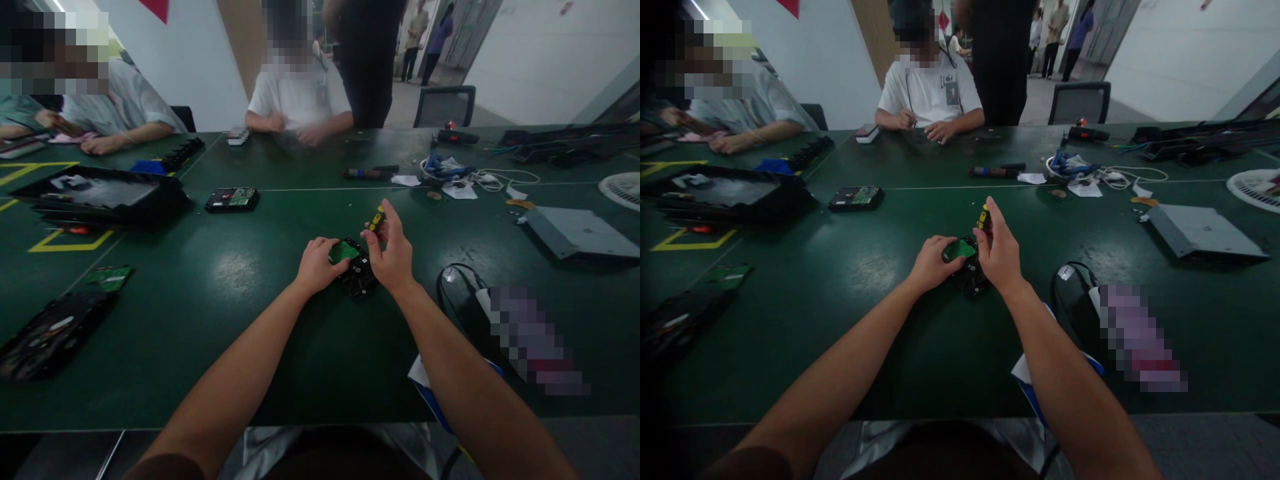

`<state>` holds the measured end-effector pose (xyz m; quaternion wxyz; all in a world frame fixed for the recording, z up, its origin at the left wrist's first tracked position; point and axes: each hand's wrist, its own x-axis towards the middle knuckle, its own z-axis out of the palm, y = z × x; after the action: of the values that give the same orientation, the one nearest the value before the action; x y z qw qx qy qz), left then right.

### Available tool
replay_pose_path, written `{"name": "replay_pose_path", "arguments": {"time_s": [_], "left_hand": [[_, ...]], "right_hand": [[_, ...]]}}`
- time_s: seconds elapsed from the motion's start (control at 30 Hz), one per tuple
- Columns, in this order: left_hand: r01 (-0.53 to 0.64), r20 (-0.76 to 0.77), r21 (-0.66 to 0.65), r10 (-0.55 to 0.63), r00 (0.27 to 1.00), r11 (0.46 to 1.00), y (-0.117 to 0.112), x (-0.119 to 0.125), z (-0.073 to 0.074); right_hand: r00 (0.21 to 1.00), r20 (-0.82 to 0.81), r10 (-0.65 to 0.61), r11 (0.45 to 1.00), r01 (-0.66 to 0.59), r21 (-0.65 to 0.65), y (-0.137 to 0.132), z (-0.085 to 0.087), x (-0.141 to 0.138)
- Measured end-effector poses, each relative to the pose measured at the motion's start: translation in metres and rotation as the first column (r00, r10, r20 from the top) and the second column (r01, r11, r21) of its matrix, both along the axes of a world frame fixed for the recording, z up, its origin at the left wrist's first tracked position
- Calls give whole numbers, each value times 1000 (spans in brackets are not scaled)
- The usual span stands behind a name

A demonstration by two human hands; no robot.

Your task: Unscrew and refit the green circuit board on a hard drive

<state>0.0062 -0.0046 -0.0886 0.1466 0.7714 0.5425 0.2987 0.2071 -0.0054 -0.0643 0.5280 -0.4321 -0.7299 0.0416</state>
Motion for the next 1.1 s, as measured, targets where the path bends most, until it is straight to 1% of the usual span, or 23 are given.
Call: {"name": "replay_pose_path", "arguments": {"time_s": [0.13, 0.27, 0.47, 0.6, 0.77, 0.97, 1.1], "left_hand": [[-2, 1, -1, 2, 1000, 1000, 0, 0, 1], [-1, 4, -1, 1, 1000, 1000, 0, 0, -1], [-4, 14, 10, 4, 1000, 1000, 1, 0, -4], [-9, 14, 6, 9, 1000, 1000, 1, 0, -3], [-4, 7, 10, 4, 1000, 1000, 0, 0, -3], [-6, 0, 5, 6, 1000, 1000, 1, -1, -2], [-8, -1, 0, 8, 1000, 1000, 0, 0, -1]], "right_hand": [[999, 33, -3, 1000, 4, -7, 1, 0, 0], [999, 27, -20, 1000, 20, -18, 0, 0, 0], [998, -54, -42, 999, 40, -37, 5, -7, 1], [995, -81, -51, 997, 46, -54, 6, -7, 2], [995, -69, -69, 997, 67, -35, 3, -3, -1], [991, -65, -116, 993, 115, -23, 5, -4, -2], [991, -58, -124, 992, 124, -7, 4, -3, -1]]}}
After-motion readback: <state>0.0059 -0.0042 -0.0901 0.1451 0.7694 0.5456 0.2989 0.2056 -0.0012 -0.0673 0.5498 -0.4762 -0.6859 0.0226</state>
